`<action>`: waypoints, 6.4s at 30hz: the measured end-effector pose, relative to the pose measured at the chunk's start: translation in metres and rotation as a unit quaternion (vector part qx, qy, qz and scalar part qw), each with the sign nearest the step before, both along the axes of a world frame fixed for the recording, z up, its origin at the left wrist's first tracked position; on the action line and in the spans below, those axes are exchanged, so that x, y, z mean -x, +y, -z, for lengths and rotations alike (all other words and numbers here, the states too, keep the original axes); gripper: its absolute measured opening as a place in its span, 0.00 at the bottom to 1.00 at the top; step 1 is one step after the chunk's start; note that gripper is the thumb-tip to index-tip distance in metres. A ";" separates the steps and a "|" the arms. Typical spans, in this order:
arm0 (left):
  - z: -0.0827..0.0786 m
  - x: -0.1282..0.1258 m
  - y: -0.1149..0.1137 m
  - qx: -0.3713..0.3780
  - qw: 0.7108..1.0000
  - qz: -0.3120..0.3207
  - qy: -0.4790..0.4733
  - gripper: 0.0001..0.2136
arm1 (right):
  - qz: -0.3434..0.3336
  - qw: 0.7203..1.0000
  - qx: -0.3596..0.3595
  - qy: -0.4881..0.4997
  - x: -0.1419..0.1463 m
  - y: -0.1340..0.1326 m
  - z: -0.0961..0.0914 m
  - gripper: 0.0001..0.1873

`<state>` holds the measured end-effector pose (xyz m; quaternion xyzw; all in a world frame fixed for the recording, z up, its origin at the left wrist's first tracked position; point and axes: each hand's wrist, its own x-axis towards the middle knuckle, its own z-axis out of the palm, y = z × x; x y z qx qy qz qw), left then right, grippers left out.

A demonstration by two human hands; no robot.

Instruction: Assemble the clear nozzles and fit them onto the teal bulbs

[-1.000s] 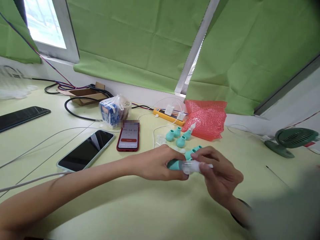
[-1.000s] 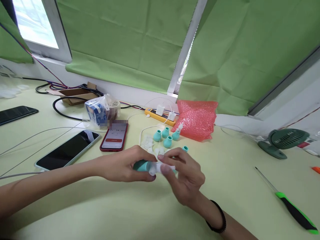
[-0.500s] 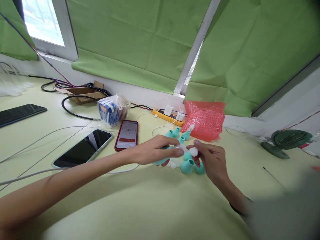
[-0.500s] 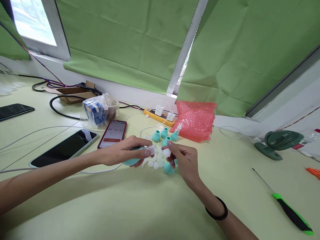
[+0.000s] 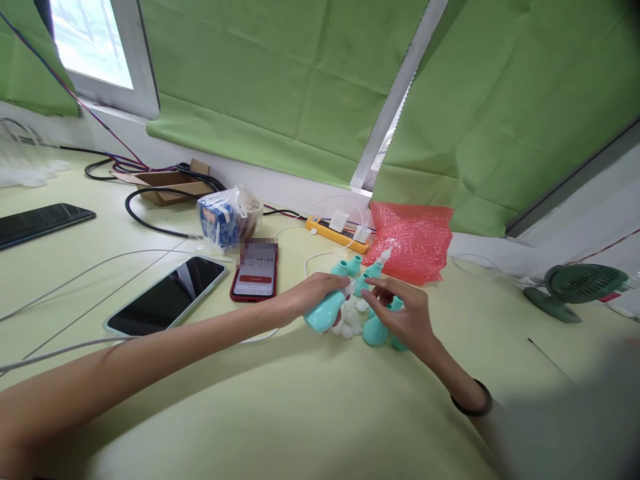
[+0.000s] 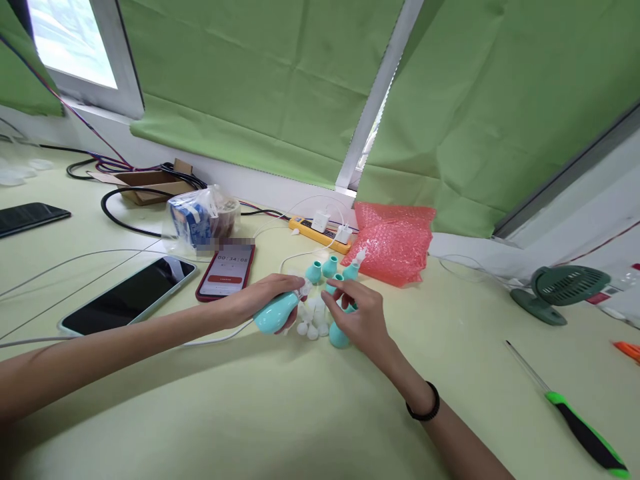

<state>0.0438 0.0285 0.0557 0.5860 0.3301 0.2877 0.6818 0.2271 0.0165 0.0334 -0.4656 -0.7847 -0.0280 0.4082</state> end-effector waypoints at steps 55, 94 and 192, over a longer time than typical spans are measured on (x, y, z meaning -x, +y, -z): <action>0.012 -0.001 -0.007 -0.245 0.952 0.025 0.180 0.13 | -0.183 0.944 -0.171 -0.214 0.004 -0.013 -0.001 0.07; 0.012 0.000 -0.003 -0.237 0.956 0.024 0.172 0.14 | -0.187 0.955 -0.197 -0.118 0.004 -0.015 0.009 0.19; 0.011 0.004 0.005 0.063 0.982 0.079 -0.162 0.15 | -0.136 0.971 0.184 0.067 0.004 -0.013 -0.015 0.03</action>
